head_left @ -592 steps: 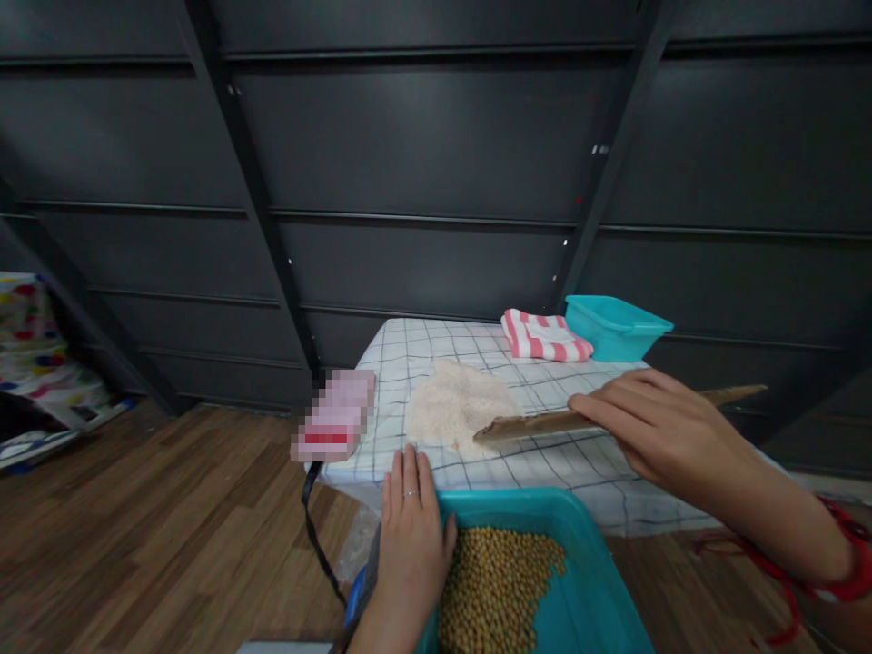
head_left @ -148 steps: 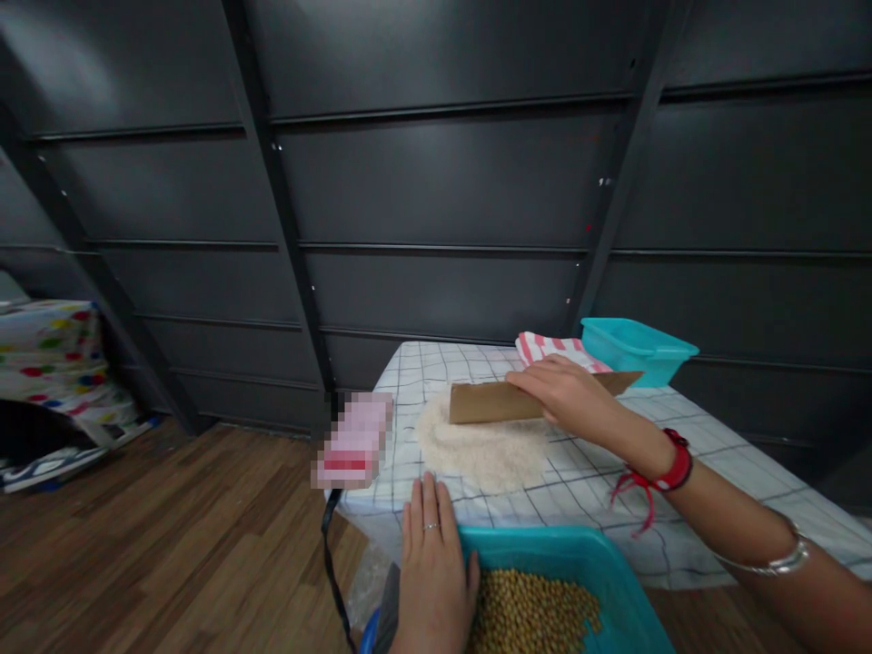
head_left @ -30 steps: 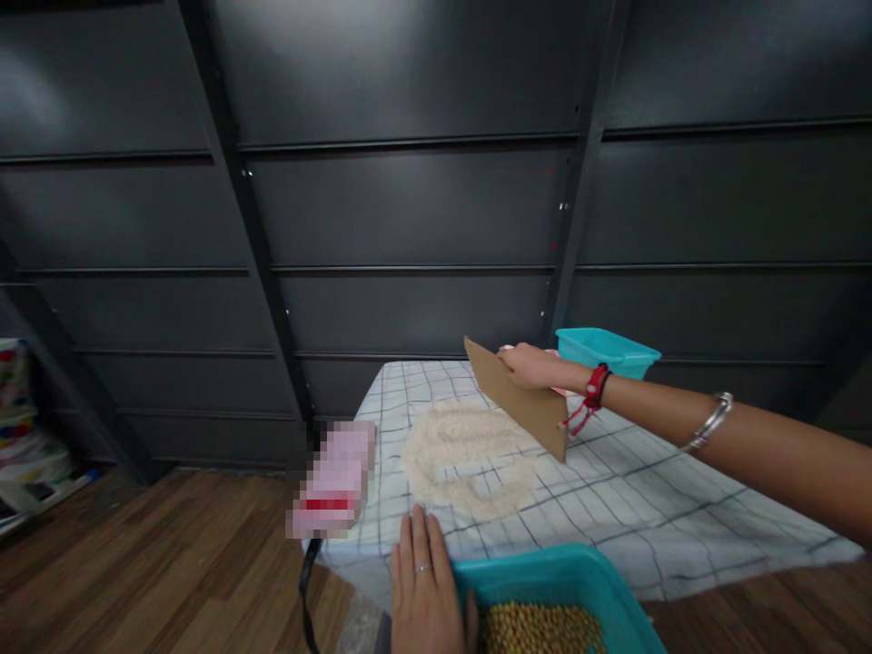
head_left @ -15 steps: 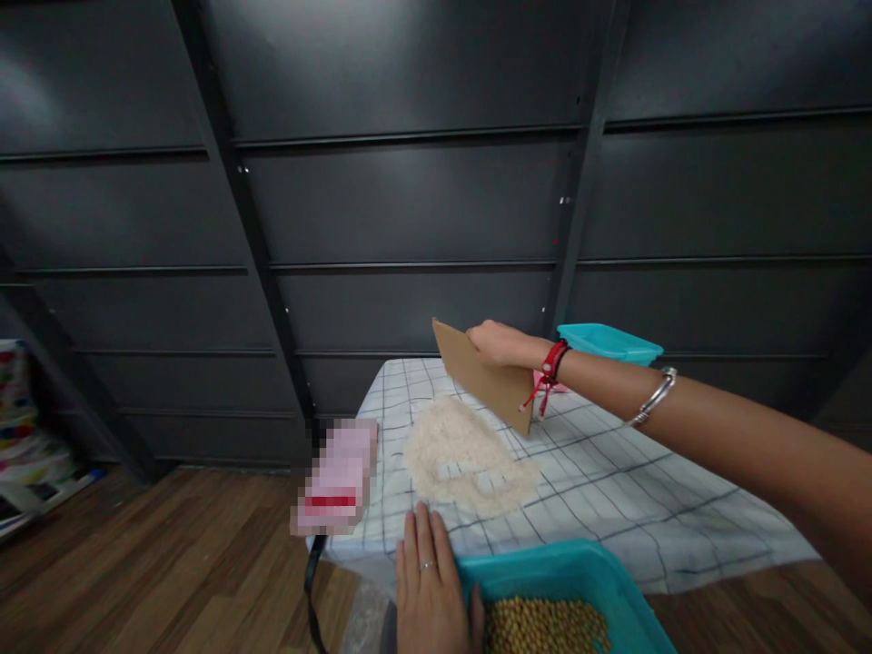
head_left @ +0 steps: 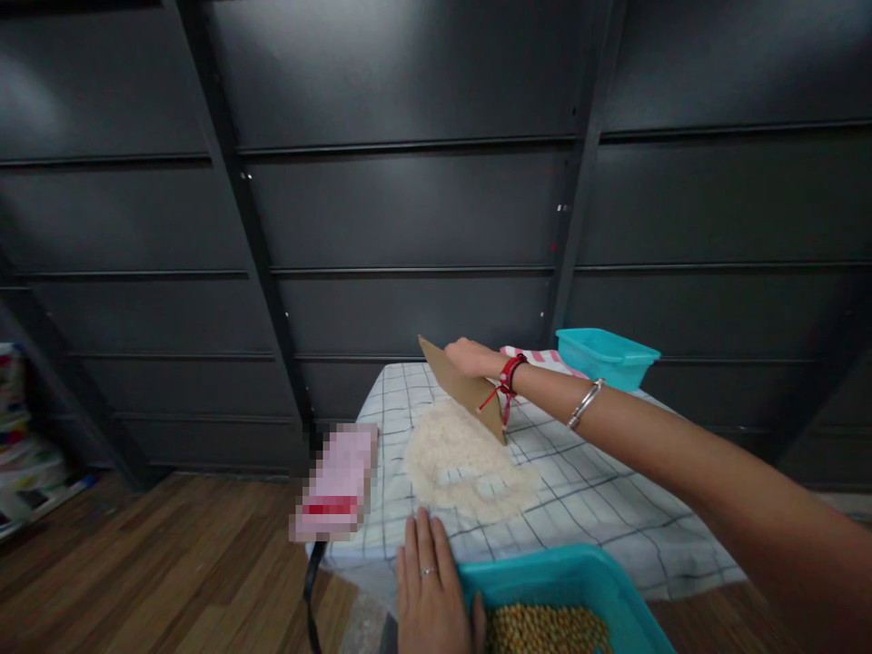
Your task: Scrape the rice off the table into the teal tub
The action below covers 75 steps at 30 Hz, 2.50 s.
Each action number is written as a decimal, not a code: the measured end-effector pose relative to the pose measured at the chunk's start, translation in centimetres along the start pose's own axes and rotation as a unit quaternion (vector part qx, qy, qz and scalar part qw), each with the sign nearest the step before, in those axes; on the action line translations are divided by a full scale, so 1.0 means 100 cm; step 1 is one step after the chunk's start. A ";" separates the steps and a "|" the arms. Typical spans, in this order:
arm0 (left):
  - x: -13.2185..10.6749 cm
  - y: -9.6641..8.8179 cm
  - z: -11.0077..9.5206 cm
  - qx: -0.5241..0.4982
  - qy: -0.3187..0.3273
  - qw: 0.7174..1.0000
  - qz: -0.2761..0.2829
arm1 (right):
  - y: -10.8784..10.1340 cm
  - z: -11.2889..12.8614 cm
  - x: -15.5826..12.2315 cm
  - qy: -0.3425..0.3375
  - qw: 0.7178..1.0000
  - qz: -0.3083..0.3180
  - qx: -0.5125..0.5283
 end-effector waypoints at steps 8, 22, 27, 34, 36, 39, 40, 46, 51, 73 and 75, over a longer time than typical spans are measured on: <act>0.005 -0.009 -0.003 0.043 0.003 0.999 0.011 | -0.002 -0.019 -0.006 0.051 0.992 0.045 -0.103; 0.009 -0.018 -0.002 0.051 0.000 0.999 0.004 | 0.006 -0.045 -0.085 -0.051 0.966 0.002 -0.254; 0.010 -0.021 -0.002 0.067 0.011 0.998 -0.007 | 0.014 -0.058 -0.087 -0.096 0.960 -0.021 -0.264; 0.010 -0.024 -0.001 0.067 0.020 0.997 -0.014 | -0.022 -0.060 -0.115 -0.131 0.950 -0.062 -0.275; 0.009 -0.023 -0.001 0.062 0.020 0.998 -0.016 | -0.040 -0.059 -0.138 -0.129 0.943 -0.093 -0.292; 0.006 -0.019 0.000 0.053 0.025 0.998 -0.029 | -0.056 -0.054 -0.172 -0.109 0.931 -0.115 -0.329; 0.005 -0.017 0.001 0.051 0.031 0.997 -0.038 | -0.057 -0.051 -0.181 -0.103 0.927 -0.112 -0.343; 0.003 -0.009 0.003 0.058 0.053 0.995 -0.064 | -0.033 -0.025 -0.187 -0.086 0.920 -0.078 -0.374; 0.002 -0.008 0.003 0.055 0.051 0.996 -0.049 | -0.021 -0.015 -0.175 -0.063 0.960 -0.058 -0.267; 0.000 -0.004 0.001 0.045 0.045 0.998 -0.011 | 0.016 0.059 -0.097 -0.072 0.997 -0.012 -0.014; -0.001 -0.004 0.001 0.040 0.043 0.998 -0.009 | 0.013 0.055 -0.093 -0.075 0.997 -0.029 -0.011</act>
Point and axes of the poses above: each hand's wrist, its own x-axis towards the middle knuckle, its own y-axis out of the palm, z = x × y, the point moved 3 cm from there along x, towards the middle knuckle, and after that the axes turned 14 degrees about x, right-handed, at the moved point
